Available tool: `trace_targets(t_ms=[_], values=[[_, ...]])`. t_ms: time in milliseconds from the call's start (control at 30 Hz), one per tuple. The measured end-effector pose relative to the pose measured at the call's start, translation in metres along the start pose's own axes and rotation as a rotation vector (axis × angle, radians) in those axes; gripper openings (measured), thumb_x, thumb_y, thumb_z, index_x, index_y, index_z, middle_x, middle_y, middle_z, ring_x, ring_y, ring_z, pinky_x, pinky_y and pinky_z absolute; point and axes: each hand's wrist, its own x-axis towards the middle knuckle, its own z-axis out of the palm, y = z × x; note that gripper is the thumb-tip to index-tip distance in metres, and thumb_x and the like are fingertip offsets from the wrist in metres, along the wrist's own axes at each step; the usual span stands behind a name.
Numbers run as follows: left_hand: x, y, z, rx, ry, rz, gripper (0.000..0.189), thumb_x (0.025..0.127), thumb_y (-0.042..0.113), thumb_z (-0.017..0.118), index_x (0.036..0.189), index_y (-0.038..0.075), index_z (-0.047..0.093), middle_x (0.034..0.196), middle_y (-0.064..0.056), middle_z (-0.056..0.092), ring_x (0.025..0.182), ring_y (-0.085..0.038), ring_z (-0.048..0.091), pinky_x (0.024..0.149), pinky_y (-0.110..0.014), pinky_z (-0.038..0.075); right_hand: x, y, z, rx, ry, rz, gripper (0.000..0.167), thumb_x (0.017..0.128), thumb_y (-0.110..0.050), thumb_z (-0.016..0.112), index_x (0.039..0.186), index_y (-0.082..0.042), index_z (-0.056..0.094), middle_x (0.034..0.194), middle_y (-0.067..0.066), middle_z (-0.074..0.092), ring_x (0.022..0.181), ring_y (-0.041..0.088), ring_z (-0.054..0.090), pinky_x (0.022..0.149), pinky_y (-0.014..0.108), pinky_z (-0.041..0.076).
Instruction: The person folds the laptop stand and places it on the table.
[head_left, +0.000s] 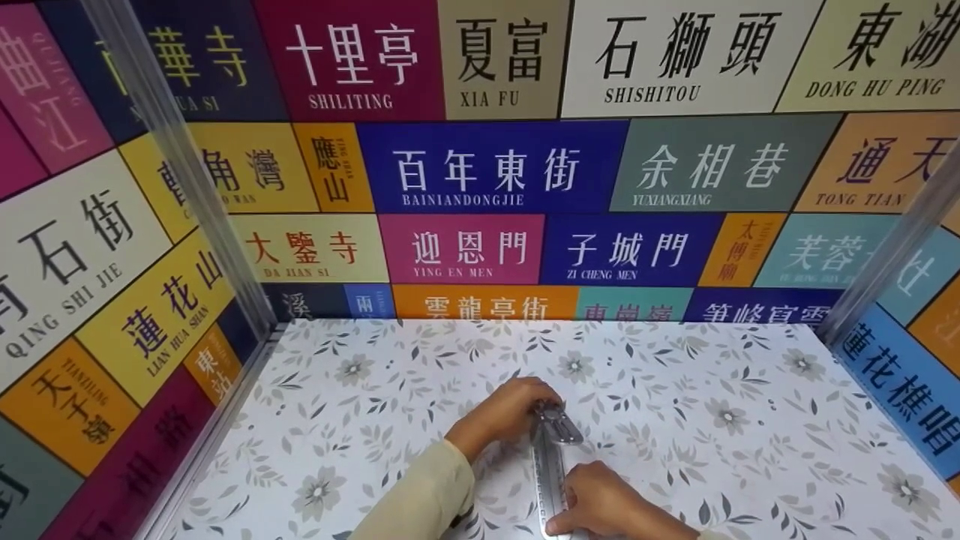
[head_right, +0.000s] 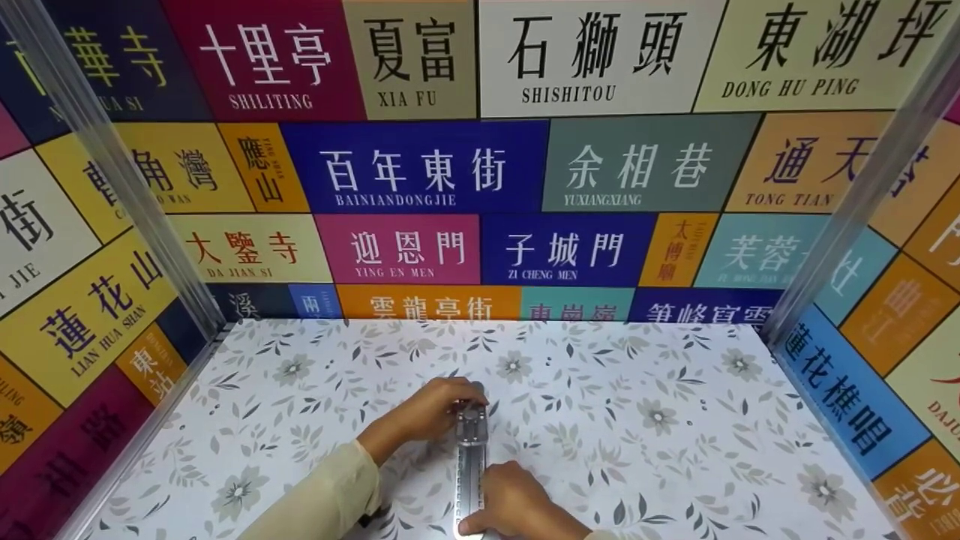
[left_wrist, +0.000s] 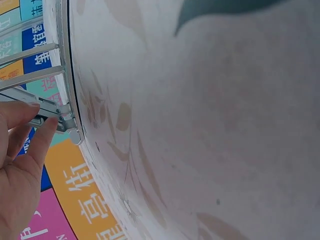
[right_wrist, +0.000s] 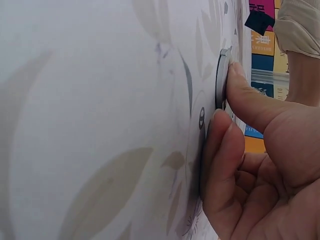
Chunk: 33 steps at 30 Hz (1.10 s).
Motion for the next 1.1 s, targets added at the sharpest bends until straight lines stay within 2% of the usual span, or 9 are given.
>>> trace_targets(t_ms=[167, 300, 367, 467, 533, 600, 800, 967, 1100], values=[[-0.012, 0.005, -0.004, -0.024, 0.061, -0.02, 0.051, 0.082, -0.01, 0.07, 0.128, 0.012, 0.069, 0.121, -0.001, 0.071, 0.113, -0.015, 0.065, 0.104, -0.027, 0.05, 0.002, 0.009, -0.01, 0.1, -0.03, -0.078, 0.046, 0.079, -0.046, 0.085, 0.059, -0.01, 0.063, 0.048, -0.002, 0.058, 0.044, -0.002, 0.045, 0.044, 0.02, 0.038], [-0.027, 0.013, -0.007, -0.158, 0.145, -0.23, 0.058, 0.077, -0.01, 0.067, 0.132, 0.009, 0.065, 0.126, -0.007, 0.069, 0.121, -0.023, 0.064, 0.107, -0.035, 0.05, 0.007, 0.025, -0.02, 0.332, -0.078, -0.012, 0.042, 0.095, -0.042, 0.07, 0.074, -0.006, 0.065, 0.056, 0.005, 0.064, 0.045, 0.004, 0.054, 0.045, 0.023, 0.046], [-0.033, 0.017, -0.01, -0.359, 0.183, -0.383, 0.052, 0.077, -0.009, 0.066, 0.128, 0.004, 0.065, 0.123, -0.013, 0.069, 0.113, -0.027, 0.067, 0.101, -0.039, 0.054, 0.011, 0.034, -0.026, 0.541, -0.111, 0.074, 0.037, 0.1, -0.038, 0.064, 0.089, -0.003, 0.063, 0.066, 0.005, 0.066, 0.051, 0.009, 0.058, 0.048, 0.024, 0.048], [-0.041, 0.021, -0.015, -0.797, 0.201, -0.597, 0.041, 0.083, -0.004, 0.064, 0.124, -0.002, 0.063, 0.113, -0.02, 0.069, 0.095, -0.03, 0.071, 0.089, -0.044, 0.06, 0.018, 0.047, -0.035, 0.884, -0.117, 0.222, 0.039, 0.104, -0.042, 0.055, 0.112, -0.004, 0.058, 0.082, 0.006, 0.07, 0.063, 0.012, 0.062, 0.055, 0.023, 0.05], [-0.045, 0.022, -0.016, -1.044, 0.178, -0.72, 0.038, 0.088, 0.0, 0.062, 0.125, -0.004, 0.06, 0.109, -0.022, 0.069, 0.087, -0.029, 0.072, 0.084, -0.046, 0.062, 0.022, 0.055, -0.04, 1.039, -0.095, 0.283, 0.045, 0.106, -0.048, 0.047, 0.124, -0.007, 0.055, 0.091, 0.007, 0.073, 0.067, 0.013, 0.064, 0.057, 0.023, 0.048], [-0.05, 0.023, -0.015, -1.2, 0.119, -0.807, 0.039, 0.094, 0.005, 0.059, 0.132, -0.003, 0.057, 0.107, -0.022, 0.071, 0.087, -0.03, 0.074, 0.084, -0.046, 0.062, 0.025, 0.06, -0.044, 1.136, -0.089, 0.31, 0.054, 0.107, -0.055, 0.038, 0.134, -0.011, 0.053, 0.101, 0.009, 0.075, 0.071, 0.013, 0.066, 0.057, 0.022, 0.049], [-0.055, 0.023, -0.005, -1.458, 0.038, -0.896, 0.041, 0.104, 0.021, 0.051, 0.138, 0.0, 0.057, 0.112, -0.026, 0.073, 0.101, -0.037, 0.074, 0.089, -0.046, 0.06, 0.031, 0.065, -0.044, 1.282, -0.175, 0.3, 0.074, 0.105, -0.066, 0.022, 0.149, -0.01, 0.04, 0.112, 0.009, 0.075, 0.081, 0.014, 0.072, 0.058, 0.022, 0.051], [-0.056, 0.021, 0.006, -1.59, 0.032, -0.864, 0.044, 0.107, 0.028, 0.042, 0.135, -0.003, 0.057, 0.118, -0.025, 0.071, 0.11, -0.039, 0.07, 0.098, -0.048, 0.056, 0.038, 0.061, -0.038, 1.339, -0.179, 0.294, 0.074, 0.104, -0.068, 0.024, 0.143, -0.007, 0.041, 0.106, 0.006, 0.072, 0.084, 0.017, 0.072, 0.06, 0.022, 0.054], [-0.056, 0.02, 0.011, -1.648, 0.038, -0.83, 0.049, 0.109, 0.03, 0.037, 0.132, -0.009, 0.056, 0.121, -0.025, 0.07, 0.116, -0.041, 0.068, 0.102, -0.048, 0.054, 0.041, 0.061, -0.036, 1.351, -0.193, 0.274, 0.071, 0.105, -0.065, 0.022, 0.136, -0.006, 0.048, 0.113, 0.006, 0.072, 0.087, 0.017, 0.073, 0.064, 0.022, 0.055]])
